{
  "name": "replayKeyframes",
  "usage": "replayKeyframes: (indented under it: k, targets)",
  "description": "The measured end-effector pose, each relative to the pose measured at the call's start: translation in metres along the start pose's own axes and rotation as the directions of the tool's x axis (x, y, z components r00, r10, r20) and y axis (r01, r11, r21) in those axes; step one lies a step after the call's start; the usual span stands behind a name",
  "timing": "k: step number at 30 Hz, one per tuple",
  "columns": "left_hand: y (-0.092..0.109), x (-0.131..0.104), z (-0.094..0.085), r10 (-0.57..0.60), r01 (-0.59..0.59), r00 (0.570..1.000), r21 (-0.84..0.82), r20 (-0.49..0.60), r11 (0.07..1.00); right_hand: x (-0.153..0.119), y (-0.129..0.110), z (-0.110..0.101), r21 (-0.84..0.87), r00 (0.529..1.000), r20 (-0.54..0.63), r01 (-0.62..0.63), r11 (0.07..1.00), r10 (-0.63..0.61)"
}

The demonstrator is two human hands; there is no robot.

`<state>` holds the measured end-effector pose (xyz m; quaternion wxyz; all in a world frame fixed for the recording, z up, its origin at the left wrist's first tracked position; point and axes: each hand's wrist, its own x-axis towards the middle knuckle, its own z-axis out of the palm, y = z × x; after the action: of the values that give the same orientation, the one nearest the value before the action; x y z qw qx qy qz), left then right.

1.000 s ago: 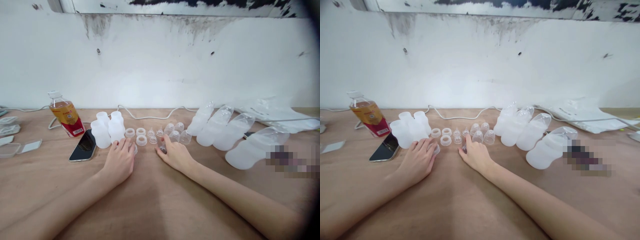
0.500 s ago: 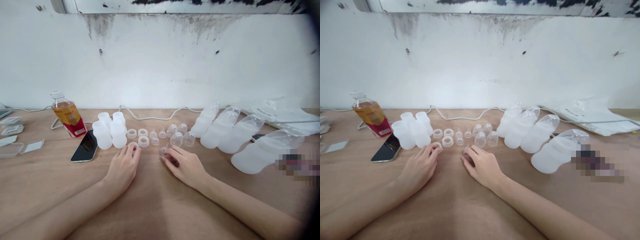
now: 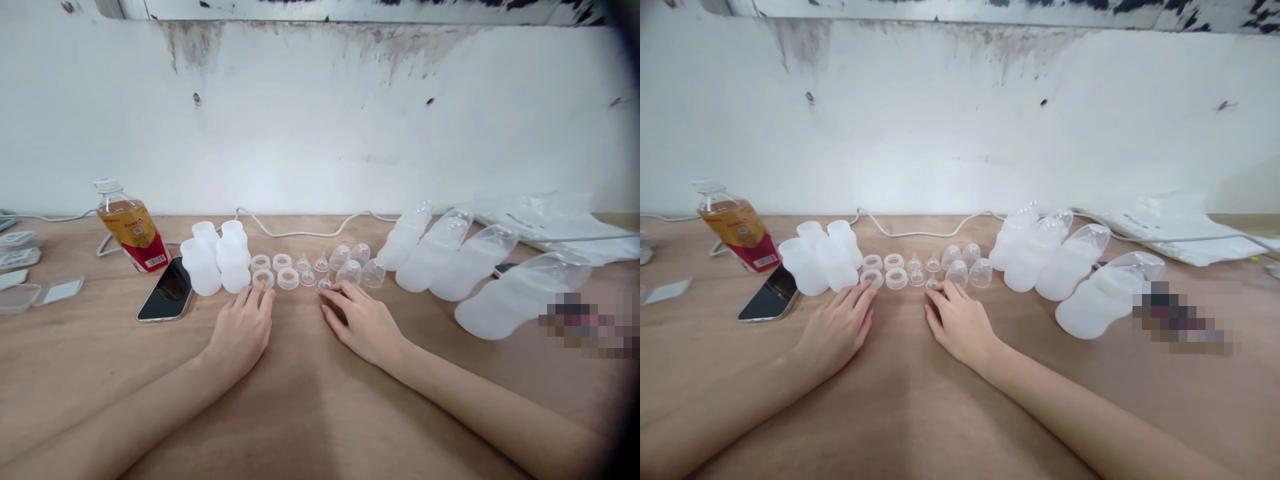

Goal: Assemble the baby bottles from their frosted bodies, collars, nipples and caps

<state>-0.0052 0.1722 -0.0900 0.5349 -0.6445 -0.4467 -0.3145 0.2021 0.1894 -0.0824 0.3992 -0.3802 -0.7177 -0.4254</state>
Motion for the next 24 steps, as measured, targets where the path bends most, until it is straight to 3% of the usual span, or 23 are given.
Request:
replayKeyframes:
  k: [4, 8, 10, 14, 18, 24]
  targets:
    - [-0.002, 0.002, 0.002, 0.043, -0.043, 0.999, -0.022, -0.021, 0.999, 0.001, -0.001, -0.001, 0.004, 1.0, 0.023, -0.008, 1.0, 0.008]
    - [-0.008, 0.012, 0.003, 0.242, -0.25, 0.967, -0.113, -0.074, 0.962, 0.002, -0.001, -0.001, 0.004, 0.999, 0.032, -0.017, 1.0, 0.017]
    - [-0.01, 0.016, 0.003, 0.325, -0.328, 0.945, -0.185, -0.047, 0.926, 0.003, -0.002, -0.001, 0.001, 0.999, 0.03, -0.019, 1.0, 0.019]
    - [-0.013, 0.019, 0.005, 0.32, -0.305, 0.947, -0.258, 0.02, 0.917, 0.004, -0.003, -0.001, -0.015, 0.998, 0.037, -0.046, 0.999, 0.047]
    - [-0.013, 0.016, 0.006, 0.311, -0.298, 0.95, -0.261, 0.011, 0.918, 0.004, -0.003, -0.001, -0.041, 0.995, 0.056, -0.082, 0.996, 0.084]
    - [-0.013, 0.016, 0.008, 0.315, -0.303, 0.949, -0.253, 0.008, 0.919, 0.005, -0.002, -0.001, -0.092, 0.995, 0.088, -0.04, 0.995, 0.049]
